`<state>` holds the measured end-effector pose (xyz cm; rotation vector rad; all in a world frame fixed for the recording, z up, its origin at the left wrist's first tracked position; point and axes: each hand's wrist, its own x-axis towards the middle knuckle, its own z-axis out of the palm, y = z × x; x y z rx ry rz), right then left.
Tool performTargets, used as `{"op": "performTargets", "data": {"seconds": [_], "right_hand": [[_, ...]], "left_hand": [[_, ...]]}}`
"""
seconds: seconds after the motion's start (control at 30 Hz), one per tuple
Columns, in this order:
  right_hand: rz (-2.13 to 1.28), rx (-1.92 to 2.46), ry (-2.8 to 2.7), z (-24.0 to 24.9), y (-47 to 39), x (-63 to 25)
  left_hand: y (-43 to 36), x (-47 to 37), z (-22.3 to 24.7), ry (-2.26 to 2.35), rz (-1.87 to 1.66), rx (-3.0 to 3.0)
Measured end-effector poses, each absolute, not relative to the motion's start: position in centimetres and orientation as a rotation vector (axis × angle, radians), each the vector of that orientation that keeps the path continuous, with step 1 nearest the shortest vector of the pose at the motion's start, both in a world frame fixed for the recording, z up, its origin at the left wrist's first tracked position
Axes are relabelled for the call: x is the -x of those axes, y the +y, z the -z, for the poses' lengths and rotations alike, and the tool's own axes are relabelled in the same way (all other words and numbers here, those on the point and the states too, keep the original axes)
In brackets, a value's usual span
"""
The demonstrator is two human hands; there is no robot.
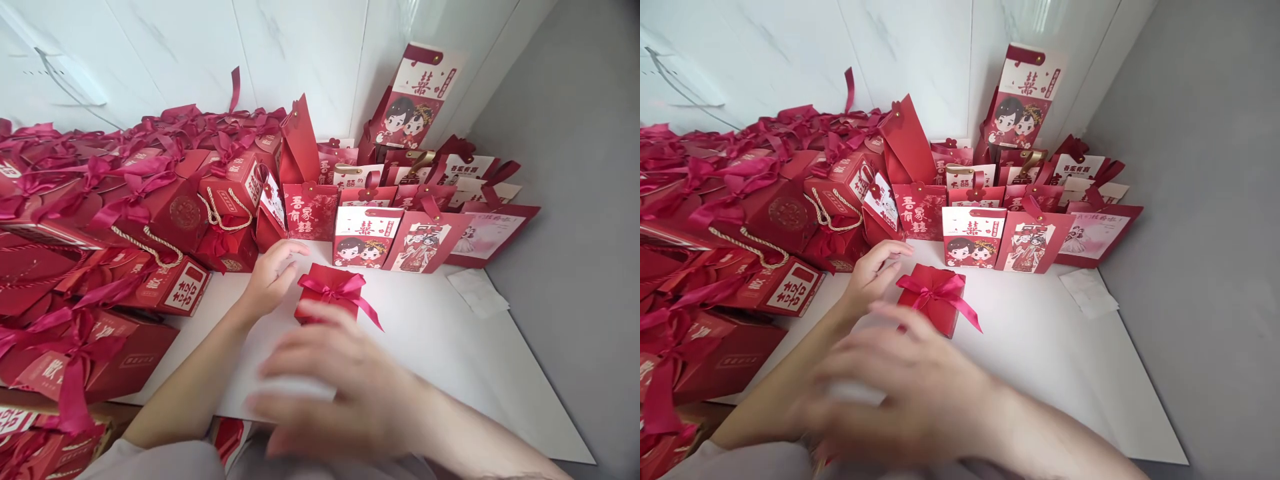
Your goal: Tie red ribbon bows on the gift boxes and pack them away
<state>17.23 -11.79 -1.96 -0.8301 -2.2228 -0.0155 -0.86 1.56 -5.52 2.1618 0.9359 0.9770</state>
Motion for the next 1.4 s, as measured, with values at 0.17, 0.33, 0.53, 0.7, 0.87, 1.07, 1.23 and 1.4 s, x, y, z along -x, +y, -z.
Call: {"op": "performTargets", "data": {"seconds": [0.17,0.33,0.53,0.7,0.87,1.07,1.23,1.4], "right_hand": [[0.026,0.978,-2.174,4.7,-10.7,-19.4],[0.126,0.965,-2.063,6.4,-11.1,-18.4],[-0.082,0.79,-1.984,6.6,-11.1,-19.3],[-0.105,0.8,-1.953,6.5,-10.7,-19.8],[-0.175,0.762,-1.982,6.4,-10.5,-19.8],[-0.152,0.714,-1.999,6.0,-10.7,-20.0],[-0.245,0.698,-1.848,5.3,-10.6,-21.4],[-0.534,1.13,-1.717,5.3,-9.6,-23.5]], "left_hand": [[0.8,0.7,4.7,0.706,-0.777,-1.992],[0.5,0.1,4.8,0.716,-0.667,-1.979],[1.5,0.5,5.2,0.644,-0.595,-1.899],[1.4,0.3,5.3,0.671,-0.595,-1.836],[-0.1,-0.8,4.9,0.871,-0.714,-1.988],[-0.3,-1.0,4.7,0.937,-0.665,-2.002],[-0.3,-0.8,4.4,0.877,-0.535,-1.955],[-0.3,-0.6,4.1,0.844,-0.476,-1.898]]}}
